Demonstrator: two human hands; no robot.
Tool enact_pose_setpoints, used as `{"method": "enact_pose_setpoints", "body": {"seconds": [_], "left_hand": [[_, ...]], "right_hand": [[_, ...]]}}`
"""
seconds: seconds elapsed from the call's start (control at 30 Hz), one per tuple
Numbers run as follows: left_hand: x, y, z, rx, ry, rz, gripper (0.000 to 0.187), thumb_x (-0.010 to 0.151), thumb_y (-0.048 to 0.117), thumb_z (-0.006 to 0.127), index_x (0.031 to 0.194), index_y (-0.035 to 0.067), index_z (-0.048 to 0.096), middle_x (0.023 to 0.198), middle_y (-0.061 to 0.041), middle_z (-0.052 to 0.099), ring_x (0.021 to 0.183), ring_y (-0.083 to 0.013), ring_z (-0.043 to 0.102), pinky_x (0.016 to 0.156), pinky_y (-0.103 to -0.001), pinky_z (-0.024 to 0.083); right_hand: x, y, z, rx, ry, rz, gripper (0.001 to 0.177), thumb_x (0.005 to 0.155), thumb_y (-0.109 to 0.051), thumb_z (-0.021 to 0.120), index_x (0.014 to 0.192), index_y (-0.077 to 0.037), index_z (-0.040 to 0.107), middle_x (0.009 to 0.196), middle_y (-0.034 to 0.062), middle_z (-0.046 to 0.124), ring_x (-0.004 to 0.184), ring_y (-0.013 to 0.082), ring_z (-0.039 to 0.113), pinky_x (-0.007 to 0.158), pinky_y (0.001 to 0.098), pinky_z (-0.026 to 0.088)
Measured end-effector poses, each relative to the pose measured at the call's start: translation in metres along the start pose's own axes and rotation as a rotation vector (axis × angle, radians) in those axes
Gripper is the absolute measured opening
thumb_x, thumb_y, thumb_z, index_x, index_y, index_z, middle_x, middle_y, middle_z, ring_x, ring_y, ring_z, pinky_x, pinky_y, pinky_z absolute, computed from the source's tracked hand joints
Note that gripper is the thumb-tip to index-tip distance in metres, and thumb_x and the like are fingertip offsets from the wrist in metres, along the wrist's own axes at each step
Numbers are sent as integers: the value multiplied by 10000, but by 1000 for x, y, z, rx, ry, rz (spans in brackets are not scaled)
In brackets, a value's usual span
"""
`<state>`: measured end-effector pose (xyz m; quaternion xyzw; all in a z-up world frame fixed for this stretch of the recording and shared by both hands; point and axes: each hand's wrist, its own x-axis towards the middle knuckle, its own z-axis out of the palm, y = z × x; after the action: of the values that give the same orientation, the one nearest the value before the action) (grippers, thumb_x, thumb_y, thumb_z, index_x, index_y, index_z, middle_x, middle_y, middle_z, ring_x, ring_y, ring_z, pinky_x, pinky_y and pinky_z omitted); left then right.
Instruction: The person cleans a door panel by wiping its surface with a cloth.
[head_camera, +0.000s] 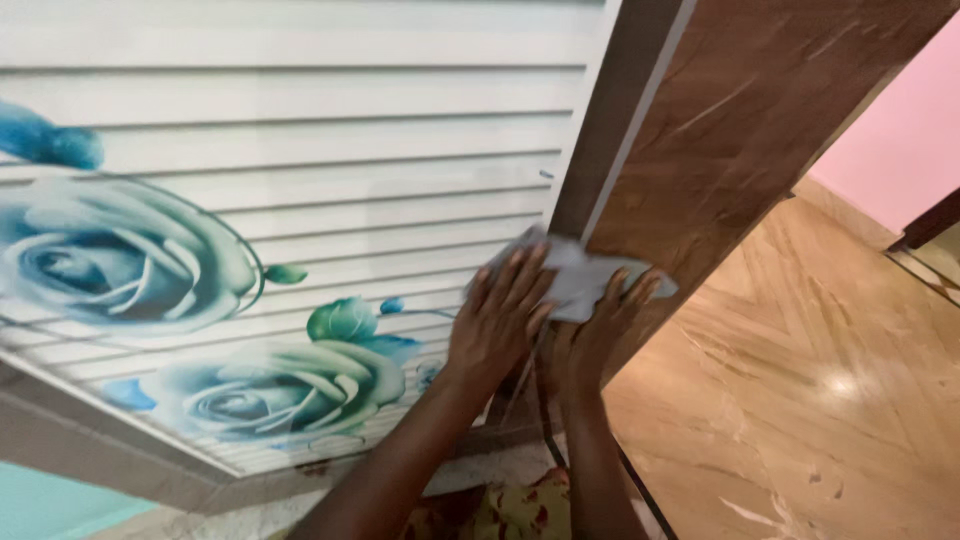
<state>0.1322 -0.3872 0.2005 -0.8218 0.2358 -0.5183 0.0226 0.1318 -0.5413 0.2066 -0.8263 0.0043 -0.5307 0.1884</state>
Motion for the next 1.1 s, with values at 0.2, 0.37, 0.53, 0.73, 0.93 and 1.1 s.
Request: {"method": "enact_pose_setpoints", "body": {"seconds": [0.2,0.37,0.53,0.73,0.93,1.1], "left_hand": [[-76,-42,23,-301,-284,-225,562,1034,603,483,1368,192,673,1703,-57,180,1577,-304,19,1219,-639,-49],[-105,-100,5,20,-33,-186,683,1089,742,562,1249,86,666,1735,-230,-134,1608,-404,-234,1222,-720,-176],[-104,-125,-11,-86,-26,-253,663,1013,715,572,1234,97,667,1720,-228,-66,1584,-391,-188,1155,-722,-203],[-116,-133,-30,-179,-53,-343,594,1027,586,601,1400,128,664,1702,-217,171,1595,-413,74,1222,-731,-81],[-112,-152,-61,-99,49,-366,489,1064,495,656,1404,144,666,1630,-185,289,1530,-398,208,1253,-702,-10],[-117,-161,-74,33,133,-322,424,1091,450,696,1390,149,679,1576,-128,349,1487,-326,265,1307,-640,-52]], "right_hand": [[-39,-33,7,121,-102,-169,1001,887,-300,656,1680,-146,66,1700,320,-81,1591,522,-72,1250,747,-4],[-30,-81,-5,161,-252,-334,1091,765,-206,644,1666,-152,31,1657,384,-80,1541,605,-63,1191,792,-23],[-29,-108,-8,158,-354,-310,991,732,-125,571,1639,-137,173,1681,373,-32,1572,593,-32,1233,780,-9],[-66,-111,16,271,-586,109,714,1012,-251,596,1652,-117,311,1613,190,414,1481,389,439,1299,626,273],[-54,-136,14,277,-249,-324,731,792,-77,602,1510,-59,461,1415,211,288,1370,377,289,1219,482,302],[-51,-160,-2,319,-317,-247,651,888,-95,537,1530,-28,450,1478,226,300,1461,418,304,1269,588,275]]}}
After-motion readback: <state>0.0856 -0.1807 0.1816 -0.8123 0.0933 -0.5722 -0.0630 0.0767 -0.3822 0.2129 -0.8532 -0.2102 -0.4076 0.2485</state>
